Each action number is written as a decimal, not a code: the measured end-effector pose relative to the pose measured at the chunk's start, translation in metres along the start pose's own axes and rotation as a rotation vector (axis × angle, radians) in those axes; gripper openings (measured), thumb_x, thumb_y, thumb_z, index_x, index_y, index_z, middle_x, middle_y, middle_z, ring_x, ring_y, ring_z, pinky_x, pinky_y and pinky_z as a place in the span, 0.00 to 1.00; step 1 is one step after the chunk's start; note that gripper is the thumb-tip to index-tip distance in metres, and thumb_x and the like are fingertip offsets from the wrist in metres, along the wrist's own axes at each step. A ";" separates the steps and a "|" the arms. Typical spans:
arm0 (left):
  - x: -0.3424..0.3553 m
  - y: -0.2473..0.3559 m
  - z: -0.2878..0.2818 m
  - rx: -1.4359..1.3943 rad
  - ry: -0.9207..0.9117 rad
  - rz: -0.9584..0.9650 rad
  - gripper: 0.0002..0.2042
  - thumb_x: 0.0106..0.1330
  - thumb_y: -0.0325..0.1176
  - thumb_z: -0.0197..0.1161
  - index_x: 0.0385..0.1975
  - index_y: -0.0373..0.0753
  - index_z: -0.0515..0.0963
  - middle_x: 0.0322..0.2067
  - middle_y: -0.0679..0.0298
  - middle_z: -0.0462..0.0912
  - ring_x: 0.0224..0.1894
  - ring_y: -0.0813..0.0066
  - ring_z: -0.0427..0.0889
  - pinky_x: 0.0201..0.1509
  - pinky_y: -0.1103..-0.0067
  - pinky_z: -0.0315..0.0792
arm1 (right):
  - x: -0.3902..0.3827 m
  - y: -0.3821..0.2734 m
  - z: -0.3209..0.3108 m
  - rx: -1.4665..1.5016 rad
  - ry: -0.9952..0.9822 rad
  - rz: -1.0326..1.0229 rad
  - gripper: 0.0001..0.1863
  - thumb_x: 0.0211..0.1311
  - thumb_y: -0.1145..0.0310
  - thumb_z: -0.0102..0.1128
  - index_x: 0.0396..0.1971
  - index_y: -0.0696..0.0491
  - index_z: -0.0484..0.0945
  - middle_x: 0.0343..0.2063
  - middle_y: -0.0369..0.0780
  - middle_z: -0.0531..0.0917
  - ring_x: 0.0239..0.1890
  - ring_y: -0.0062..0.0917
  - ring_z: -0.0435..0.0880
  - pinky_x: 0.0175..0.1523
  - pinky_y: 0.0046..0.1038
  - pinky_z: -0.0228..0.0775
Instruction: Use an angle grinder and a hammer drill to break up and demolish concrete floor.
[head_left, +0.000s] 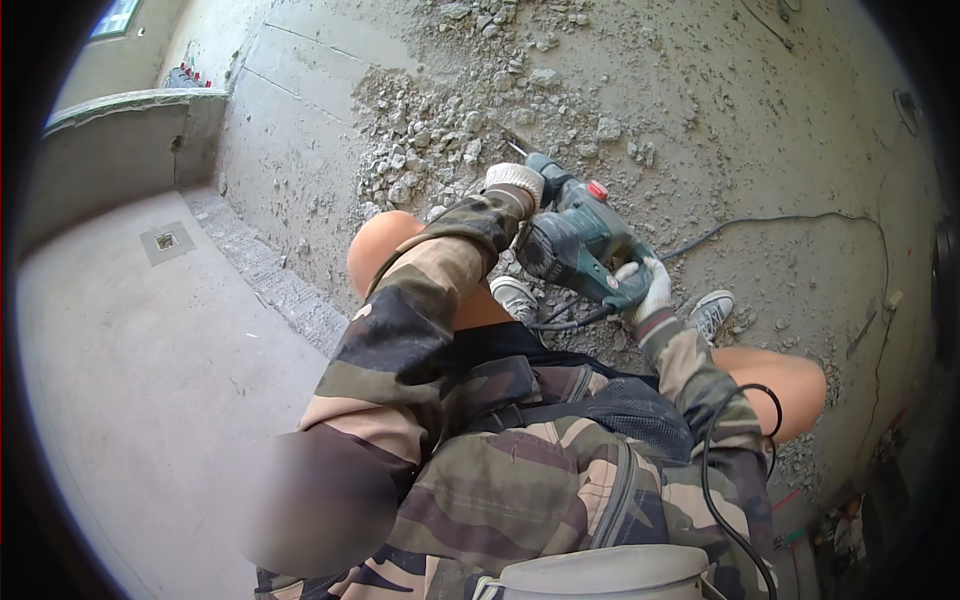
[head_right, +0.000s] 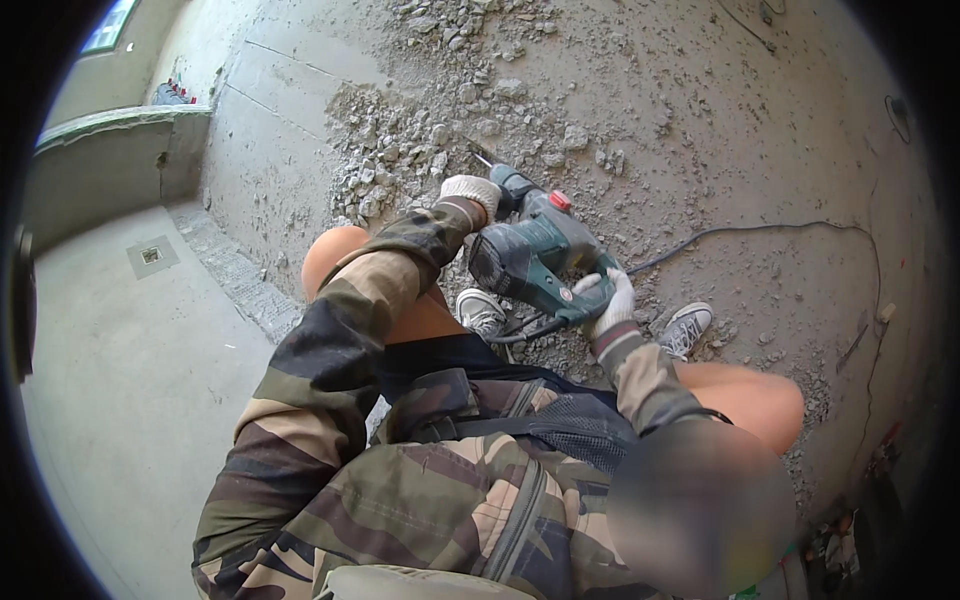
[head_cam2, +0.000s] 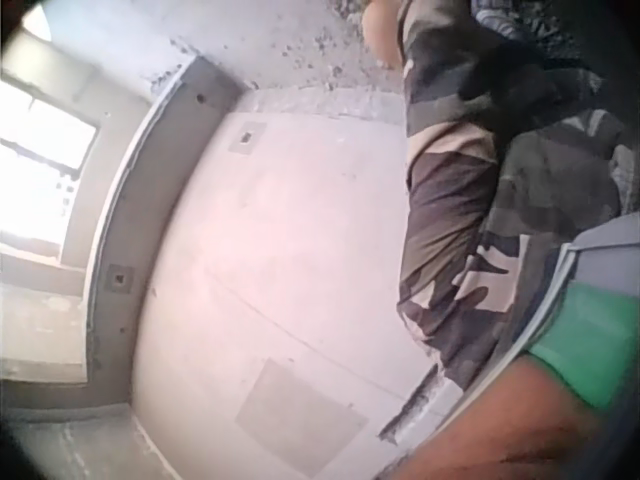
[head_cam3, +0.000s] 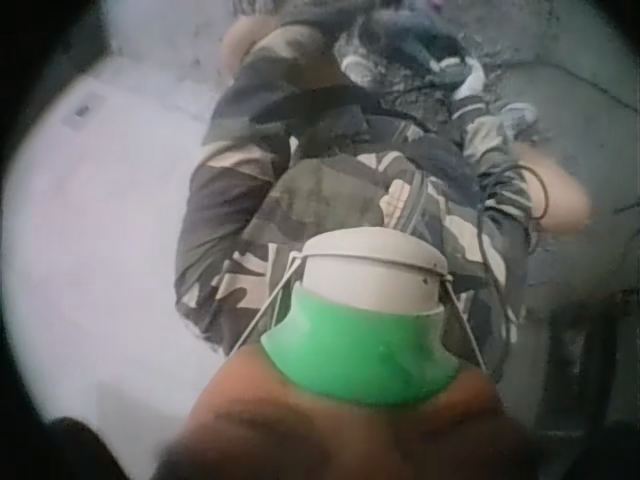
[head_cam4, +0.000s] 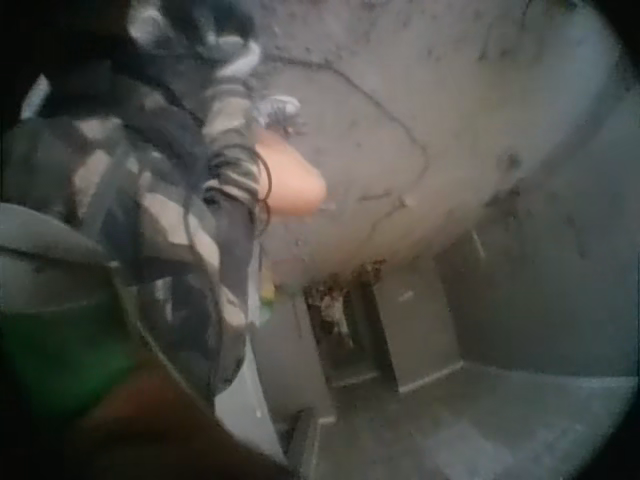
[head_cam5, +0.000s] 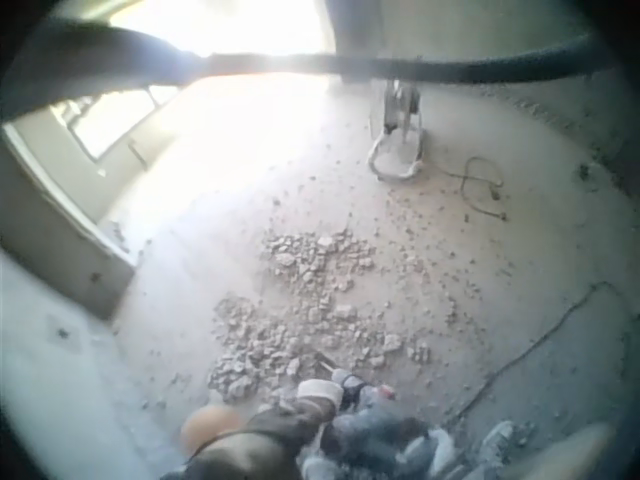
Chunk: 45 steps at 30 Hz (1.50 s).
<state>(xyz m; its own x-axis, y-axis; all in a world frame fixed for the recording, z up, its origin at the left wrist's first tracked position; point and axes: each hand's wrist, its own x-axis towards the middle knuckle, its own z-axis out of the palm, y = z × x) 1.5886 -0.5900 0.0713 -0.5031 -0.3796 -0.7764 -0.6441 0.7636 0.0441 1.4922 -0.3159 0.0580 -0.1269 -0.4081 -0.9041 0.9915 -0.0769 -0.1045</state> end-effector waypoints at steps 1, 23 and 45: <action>-0.005 0.007 -0.001 0.055 0.012 0.038 0.14 0.56 0.38 0.60 0.41 0.45 0.82 0.42 0.58 0.83 0.46 0.60 0.82 0.46 0.67 0.76 | -0.010 0.001 -0.007 0.068 0.046 0.022 0.15 0.61 0.59 0.45 0.41 0.53 0.65 0.18 0.36 0.71 0.21 0.25 0.74 0.30 0.35 0.74; 0.002 -0.034 0.011 0.064 0.068 0.009 0.13 0.59 0.39 0.57 0.40 0.46 0.83 0.42 0.60 0.83 0.46 0.62 0.82 0.46 0.67 0.76 | 0.003 0.060 0.015 0.094 0.188 0.083 0.15 0.56 0.53 0.49 0.24 0.52 0.69 0.17 0.37 0.73 0.21 0.30 0.74 0.32 0.35 0.72; -0.035 0.043 0.030 -0.486 -0.313 0.038 0.26 0.50 0.35 0.66 0.50 0.35 0.69 0.43 0.46 0.80 0.48 0.53 0.80 0.49 0.65 0.74 | -0.114 -0.069 0.074 -0.030 0.159 -0.109 0.07 0.58 0.67 0.50 0.31 0.54 0.67 0.22 0.36 0.72 0.21 0.23 0.73 0.26 0.27 0.72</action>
<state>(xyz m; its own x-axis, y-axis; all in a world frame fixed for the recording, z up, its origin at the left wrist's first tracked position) 1.5952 -0.5282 0.0814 -0.3844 -0.1275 -0.9143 -0.8569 0.4178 0.3020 1.4365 -0.3318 0.1986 -0.2306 -0.2498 -0.9404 0.9727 -0.0845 -0.2160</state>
